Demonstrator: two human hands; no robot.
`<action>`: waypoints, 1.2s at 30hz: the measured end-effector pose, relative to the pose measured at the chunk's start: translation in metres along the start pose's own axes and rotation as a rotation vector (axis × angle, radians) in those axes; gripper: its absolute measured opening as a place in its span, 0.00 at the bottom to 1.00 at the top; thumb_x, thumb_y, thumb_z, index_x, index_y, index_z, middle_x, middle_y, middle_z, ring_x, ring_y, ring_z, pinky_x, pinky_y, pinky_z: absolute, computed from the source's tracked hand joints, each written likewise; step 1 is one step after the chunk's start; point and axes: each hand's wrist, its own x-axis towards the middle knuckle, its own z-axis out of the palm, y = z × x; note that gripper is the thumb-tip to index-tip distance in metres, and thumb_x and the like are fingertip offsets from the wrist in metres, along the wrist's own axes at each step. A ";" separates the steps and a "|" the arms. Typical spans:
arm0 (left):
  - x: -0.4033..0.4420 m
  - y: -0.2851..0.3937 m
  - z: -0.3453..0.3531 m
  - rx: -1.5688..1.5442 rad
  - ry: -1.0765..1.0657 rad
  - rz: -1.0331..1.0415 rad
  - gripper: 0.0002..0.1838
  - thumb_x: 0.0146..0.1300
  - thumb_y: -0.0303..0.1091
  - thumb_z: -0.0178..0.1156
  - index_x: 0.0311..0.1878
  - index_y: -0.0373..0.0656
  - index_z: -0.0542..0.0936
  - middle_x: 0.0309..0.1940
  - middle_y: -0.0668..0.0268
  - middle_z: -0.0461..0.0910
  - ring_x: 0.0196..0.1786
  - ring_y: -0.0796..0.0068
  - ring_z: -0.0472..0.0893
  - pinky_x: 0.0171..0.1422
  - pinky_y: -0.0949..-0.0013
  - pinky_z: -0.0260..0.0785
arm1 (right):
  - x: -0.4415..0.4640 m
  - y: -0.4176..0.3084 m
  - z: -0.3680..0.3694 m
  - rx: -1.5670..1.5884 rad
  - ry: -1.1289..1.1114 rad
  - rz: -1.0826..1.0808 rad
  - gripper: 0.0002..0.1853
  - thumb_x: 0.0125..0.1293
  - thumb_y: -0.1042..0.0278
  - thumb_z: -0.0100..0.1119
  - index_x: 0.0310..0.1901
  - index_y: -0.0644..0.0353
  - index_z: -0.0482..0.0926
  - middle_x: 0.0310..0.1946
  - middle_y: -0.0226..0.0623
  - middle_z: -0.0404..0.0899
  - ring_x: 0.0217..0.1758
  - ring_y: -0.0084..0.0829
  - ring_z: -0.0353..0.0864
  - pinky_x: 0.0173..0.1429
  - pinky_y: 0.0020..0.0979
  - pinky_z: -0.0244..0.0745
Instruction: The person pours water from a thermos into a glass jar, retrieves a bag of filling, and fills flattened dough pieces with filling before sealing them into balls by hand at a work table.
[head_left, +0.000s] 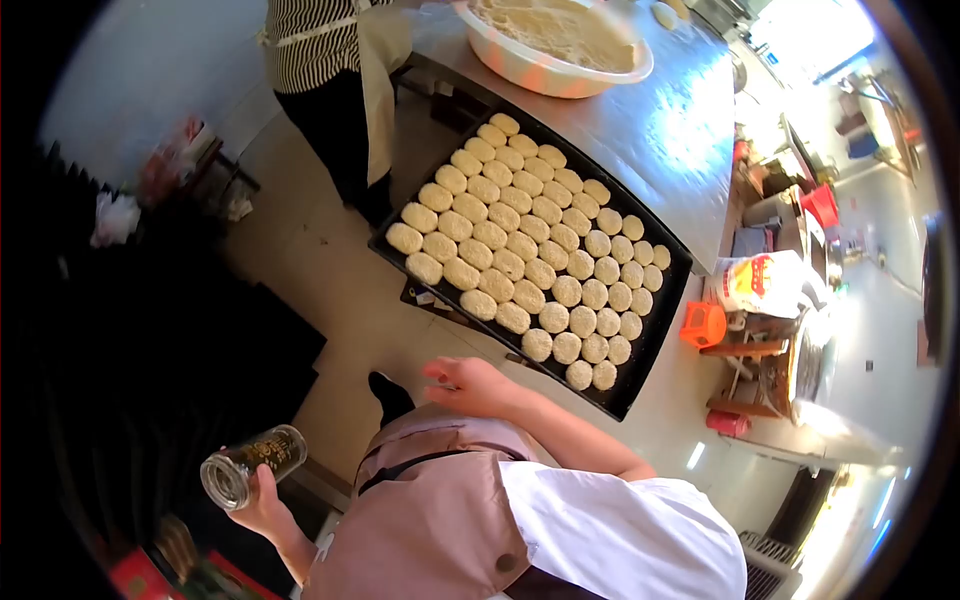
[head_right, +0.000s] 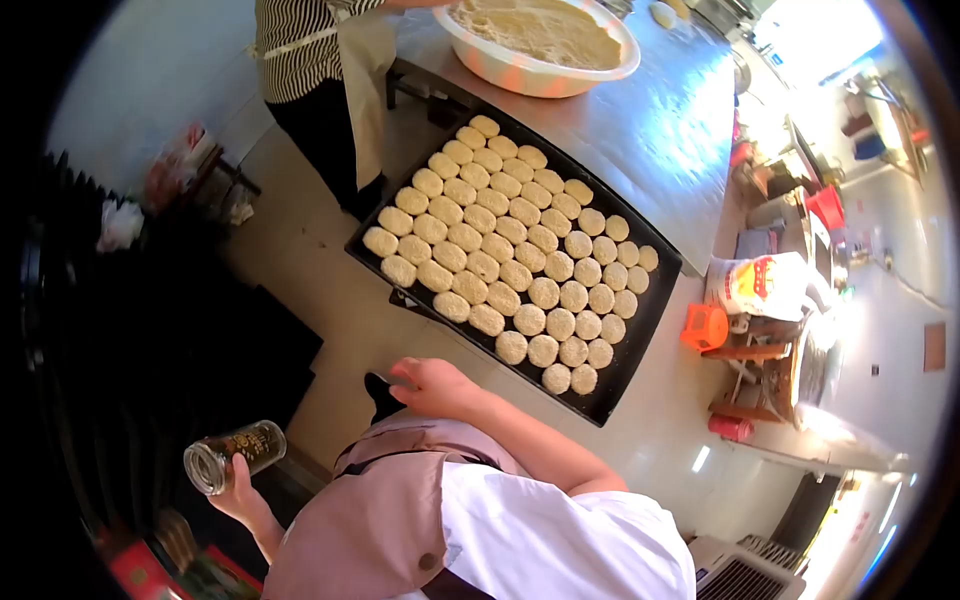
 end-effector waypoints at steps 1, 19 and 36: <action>0.025 0.000 0.008 -0.030 -0.032 0.020 0.35 0.52 0.22 0.66 0.64 0.27 0.65 0.59 0.52 0.73 0.59 0.62 0.75 0.65 0.60 0.68 | 0.004 -0.006 0.000 0.049 0.036 0.063 0.23 0.65 0.56 0.58 0.56 0.62 0.75 0.46 0.48 0.82 0.48 0.45 0.82 0.52 0.39 0.76; 0.360 0.064 0.193 -0.118 0.004 0.197 0.28 0.41 0.31 0.77 0.47 0.37 0.75 0.37 0.67 0.82 0.39 0.77 0.81 0.49 0.71 0.74 | 0.184 -0.084 -0.055 0.410 0.352 0.274 0.17 0.66 0.71 0.60 0.55 0.68 0.75 0.46 0.38 0.81 0.49 0.25 0.80 0.54 0.25 0.74; 0.674 0.022 0.265 -0.034 0.052 0.226 0.33 0.40 0.34 0.78 0.51 0.36 0.75 0.41 0.62 0.83 0.43 0.75 0.82 0.52 0.69 0.75 | 0.521 -0.214 -0.116 0.225 0.163 0.173 0.18 0.64 0.69 0.62 0.55 0.65 0.76 0.46 0.39 0.82 0.50 0.26 0.81 0.56 0.27 0.74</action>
